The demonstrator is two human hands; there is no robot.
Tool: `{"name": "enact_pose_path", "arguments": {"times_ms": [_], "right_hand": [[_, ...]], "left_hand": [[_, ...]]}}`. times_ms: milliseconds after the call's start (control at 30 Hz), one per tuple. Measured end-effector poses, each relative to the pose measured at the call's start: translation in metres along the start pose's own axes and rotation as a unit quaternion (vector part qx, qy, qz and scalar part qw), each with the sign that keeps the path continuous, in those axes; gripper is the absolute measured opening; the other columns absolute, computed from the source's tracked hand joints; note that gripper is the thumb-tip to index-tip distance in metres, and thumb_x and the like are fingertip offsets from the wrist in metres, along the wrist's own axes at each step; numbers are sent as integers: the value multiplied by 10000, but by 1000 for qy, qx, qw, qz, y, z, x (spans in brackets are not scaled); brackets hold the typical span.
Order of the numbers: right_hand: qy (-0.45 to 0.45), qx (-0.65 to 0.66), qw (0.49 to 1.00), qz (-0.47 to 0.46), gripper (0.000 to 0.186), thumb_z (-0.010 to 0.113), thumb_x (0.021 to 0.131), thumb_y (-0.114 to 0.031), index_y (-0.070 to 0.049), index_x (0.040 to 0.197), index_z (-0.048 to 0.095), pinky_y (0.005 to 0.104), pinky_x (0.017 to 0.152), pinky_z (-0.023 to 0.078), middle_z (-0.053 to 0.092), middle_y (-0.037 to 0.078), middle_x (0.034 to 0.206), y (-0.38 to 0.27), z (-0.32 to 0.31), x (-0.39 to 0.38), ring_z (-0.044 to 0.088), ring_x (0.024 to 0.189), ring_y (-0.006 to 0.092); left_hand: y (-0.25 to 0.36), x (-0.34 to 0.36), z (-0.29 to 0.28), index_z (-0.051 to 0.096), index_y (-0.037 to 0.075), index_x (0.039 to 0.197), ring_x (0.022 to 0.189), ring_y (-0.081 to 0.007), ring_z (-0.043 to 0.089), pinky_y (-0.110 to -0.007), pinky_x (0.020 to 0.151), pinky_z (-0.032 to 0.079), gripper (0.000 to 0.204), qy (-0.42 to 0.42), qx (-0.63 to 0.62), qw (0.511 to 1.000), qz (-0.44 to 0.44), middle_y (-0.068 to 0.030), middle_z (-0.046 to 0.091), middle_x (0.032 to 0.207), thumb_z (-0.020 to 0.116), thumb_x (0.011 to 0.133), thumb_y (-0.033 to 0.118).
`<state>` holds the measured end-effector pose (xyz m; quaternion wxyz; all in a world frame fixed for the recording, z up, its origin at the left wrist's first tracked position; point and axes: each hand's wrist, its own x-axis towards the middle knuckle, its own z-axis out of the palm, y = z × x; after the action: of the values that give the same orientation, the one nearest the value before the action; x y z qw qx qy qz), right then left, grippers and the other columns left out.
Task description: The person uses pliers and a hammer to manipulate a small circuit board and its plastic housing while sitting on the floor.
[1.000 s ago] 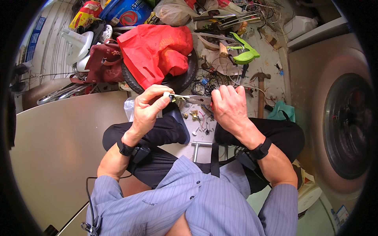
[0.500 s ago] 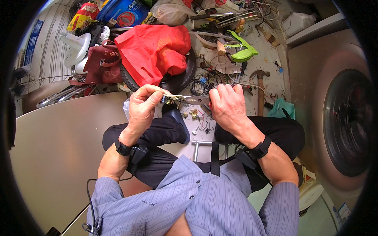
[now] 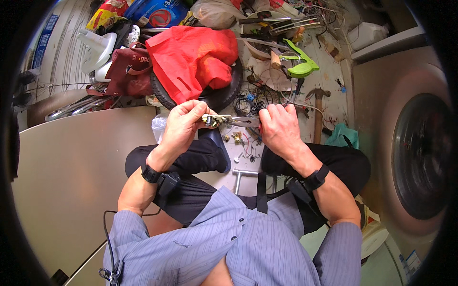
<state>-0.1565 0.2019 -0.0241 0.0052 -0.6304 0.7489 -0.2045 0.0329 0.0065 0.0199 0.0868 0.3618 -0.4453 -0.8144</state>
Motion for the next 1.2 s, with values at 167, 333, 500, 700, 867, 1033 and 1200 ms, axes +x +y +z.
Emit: {"name": "enact_pose_path", "arguments": {"times_ms": [167, 333, 500, 700, 867, 1033, 1200], "right_hand": [[9, 10, 1000, 12, 240, 694, 669, -37, -90, 864, 564, 386, 733, 377, 516, 67, 802, -1, -3, 3, 554, 786, 252], [0, 43, 999, 17, 184, 676, 710, -51, -80, 845, 555, 400, 719, 383, 531, 80, 791, -3, -3, 0, 561, 778, 273], [-95, 174, 979, 56, 129, 635, 763, -40, -43, 870, 562, 440, 688, 413, 594, 134, 796, -6, -1, -5, 592, 773, 343], [-205, 289, 931, 89, 177, 705, 830, -115, -5, 885, 577, 447, 687, 483, 604, 183, 785, -8, -6, -4, 616, 779, 400], [-318, 416, 834, 173, 178, 676, 854, -143, 4, 949, 641, 429, 716, 512, 647, 204, 796, -14, -15, -1, 652, 764, 361], [-358, 439, 808, 162, 192, 687, 866, -139, 12, 972, 634, 371, 693, 495, 607, 135, 738, -16, -24, 2, 588, 694, 242], [-424, 548, 654, 303, 215, 701, 908, -182, 22, 922, 633, 303, 602, 434, 548, 1, 697, -29, -42, 9, 494, 656, 95]], "left_hand": [[6, -3, 1, 646, -24, 1114, 940, -189, 708, -363, 869, 602, 190, -23, -48, 998, 13, -141, 708, 1059, 565, 1020, 120], [8, -6, -3, 644, -33, 1170, 966, -187, 699, -370, 867, 604, 218, -41, -34, 998, 31, -120, 707, 1065, 566, 1009, 92], [12, -7, -3, 643, -30, 1215, 984, -181, 692, -356, 849, 605, 253, -63, -4, 997, 39, -95, 703, 1077, 593, 998, 90], [11, -7, -3, 647, -19, 1218, 957, -165, 695, -328, 793, 607, 258, -69, -28, 997, 24, -95, 709, 1057, 608, 999, 111], [8, -5, -5, 650, -18, 1189, 888, -170, 709, -300, 747, 600, 246, -92, -91, 992, -10, -114, 716, 1031, 600, 1009, 142], [10, -5, -7, 646, -23, 1158, 835, -171, 709, -287, 719, 590, 233, -96, -101, 990, -8, -108, 714, 986, 584, 1020, 155], [11, -5, 3, 625, -21, 1188, 853, -164, 701, -293, 724, 577, 263, -81, -94, 992, 10, -96, 702, 987, 572, 1029, 182]]}}
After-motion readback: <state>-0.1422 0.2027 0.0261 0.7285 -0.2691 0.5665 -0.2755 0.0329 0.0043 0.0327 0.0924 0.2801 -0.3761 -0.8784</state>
